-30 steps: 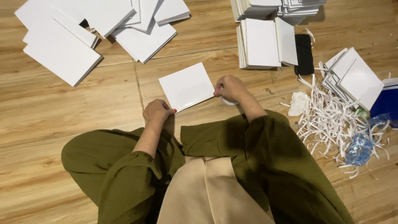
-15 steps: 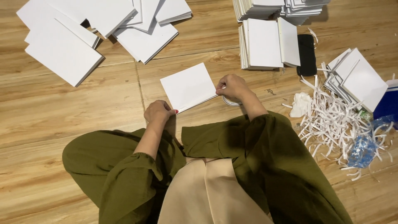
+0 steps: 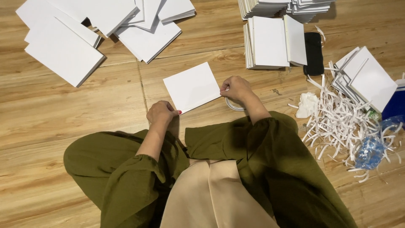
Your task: Applying double-sided tape to the edges of individual white cards while sitting on the floor.
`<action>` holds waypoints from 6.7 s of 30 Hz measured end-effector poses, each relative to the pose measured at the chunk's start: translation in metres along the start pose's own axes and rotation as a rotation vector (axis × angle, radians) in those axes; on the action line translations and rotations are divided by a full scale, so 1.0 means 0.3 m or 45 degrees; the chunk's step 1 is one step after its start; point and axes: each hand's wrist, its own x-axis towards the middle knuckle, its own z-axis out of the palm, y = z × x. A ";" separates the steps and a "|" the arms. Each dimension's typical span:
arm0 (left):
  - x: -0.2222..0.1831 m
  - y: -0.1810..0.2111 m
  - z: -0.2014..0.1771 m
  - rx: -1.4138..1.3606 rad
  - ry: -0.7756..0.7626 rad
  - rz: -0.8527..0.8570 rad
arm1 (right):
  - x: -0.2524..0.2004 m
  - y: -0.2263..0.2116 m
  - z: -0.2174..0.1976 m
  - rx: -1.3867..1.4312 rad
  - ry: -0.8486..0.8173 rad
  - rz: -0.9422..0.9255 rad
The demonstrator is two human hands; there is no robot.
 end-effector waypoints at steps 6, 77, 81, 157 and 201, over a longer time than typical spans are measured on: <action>-0.002 0.000 0.003 0.023 0.009 0.008 | -0.015 0.008 0.009 0.086 0.016 0.016; -0.247 0.107 0.205 1.110 0.276 0.386 | -0.002 -0.078 0.081 -0.096 0.171 0.131; -0.188 0.038 0.224 1.118 0.318 0.203 | -0.040 -0.127 0.078 -0.006 0.131 0.162; -0.060 0.176 0.065 0.076 -0.052 0.019 | -0.180 -0.376 0.109 -0.379 0.038 -0.258; -0.239 0.034 0.278 1.238 0.839 1.030 | -0.159 -0.304 0.119 -0.269 0.009 -0.374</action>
